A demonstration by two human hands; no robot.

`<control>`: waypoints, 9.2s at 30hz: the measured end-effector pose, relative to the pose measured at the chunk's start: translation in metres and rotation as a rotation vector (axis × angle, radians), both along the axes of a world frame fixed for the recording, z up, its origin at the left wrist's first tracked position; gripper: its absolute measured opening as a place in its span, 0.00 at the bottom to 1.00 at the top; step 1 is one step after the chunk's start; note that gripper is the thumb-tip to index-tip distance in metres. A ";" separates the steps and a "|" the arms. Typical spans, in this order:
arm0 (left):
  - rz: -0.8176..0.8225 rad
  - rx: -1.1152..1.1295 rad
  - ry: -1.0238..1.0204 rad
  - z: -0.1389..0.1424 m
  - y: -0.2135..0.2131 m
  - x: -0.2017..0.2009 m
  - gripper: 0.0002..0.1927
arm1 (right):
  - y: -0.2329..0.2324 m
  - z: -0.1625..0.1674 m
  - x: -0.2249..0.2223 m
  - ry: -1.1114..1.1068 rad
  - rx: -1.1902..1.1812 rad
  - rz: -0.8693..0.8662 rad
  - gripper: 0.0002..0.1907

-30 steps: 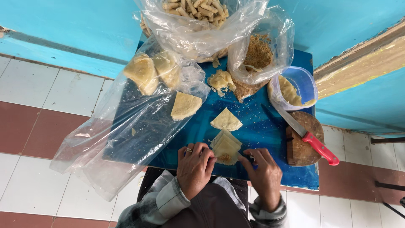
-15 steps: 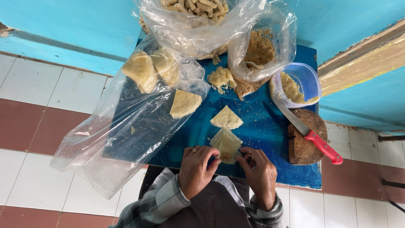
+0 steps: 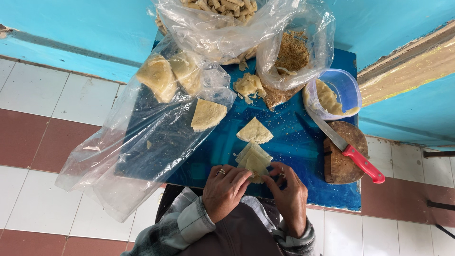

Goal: The person shapes small pieces of dough by hand on a blue board, pinching and folding each piece and occasionally dipping it into a bag of brown sugar before setting it aside. Finished dough pieces accumulate in a plastic bag while the person works through the dough one piece at a time.

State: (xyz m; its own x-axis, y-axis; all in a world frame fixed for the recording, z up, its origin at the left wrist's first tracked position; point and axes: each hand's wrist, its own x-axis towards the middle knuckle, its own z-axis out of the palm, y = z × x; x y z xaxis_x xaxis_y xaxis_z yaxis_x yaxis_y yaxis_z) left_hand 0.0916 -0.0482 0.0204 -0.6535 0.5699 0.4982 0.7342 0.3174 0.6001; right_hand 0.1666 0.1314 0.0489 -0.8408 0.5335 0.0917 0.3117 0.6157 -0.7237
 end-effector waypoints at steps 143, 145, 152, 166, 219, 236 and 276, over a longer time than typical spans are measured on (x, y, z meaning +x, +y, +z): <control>0.155 0.182 -0.109 -0.007 0.031 -0.061 0.06 | 0.028 0.163 -0.135 1.249 0.572 -0.044 0.09; 0.161 0.144 -0.104 -0.010 0.028 -0.063 0.05 | 0.032 0.178 -0.178 1.037 0.801 0.125 0.11; 0.105 -0.016 -0.025 -0.006 0.024 -0.058 0.10 | 0.084 0.142 -0.180 0.653 0.860 0.190 0.09; 0.091 0.002 -0.040 -0.007 0.021 -0.058 0.09 | 0.183 0.025 -0.261 0.012 0.669 0.192 0.09; -0.023 -0.103 -0.028 0.006 0.020 -0.056 0.27 | 0.044 0.039 -0.010 0.312 0.871 0.509 0.17; 0.135 -0.063 -0.085 0.002 -0.004 -0.025 0.08 | 0.113 0.076 -0.145 0.395 1.048 0.198 0.12; 0.116 0.001 -0.177 0.010 0.011 -0.015 0.13 | 0.004 -0.006 -0.018 0.067 0.005 0.044 0.12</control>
State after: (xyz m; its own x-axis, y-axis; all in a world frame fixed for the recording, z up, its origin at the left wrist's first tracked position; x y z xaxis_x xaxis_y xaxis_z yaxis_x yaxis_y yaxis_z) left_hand 0.0762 -0.0368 0.0306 -0.7922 0.4849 0.3706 0.5759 0.3929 0.7169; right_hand 0.1482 0.1359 0.0429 -0.8554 0.4954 0.1511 0.2353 0.6317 -0.7386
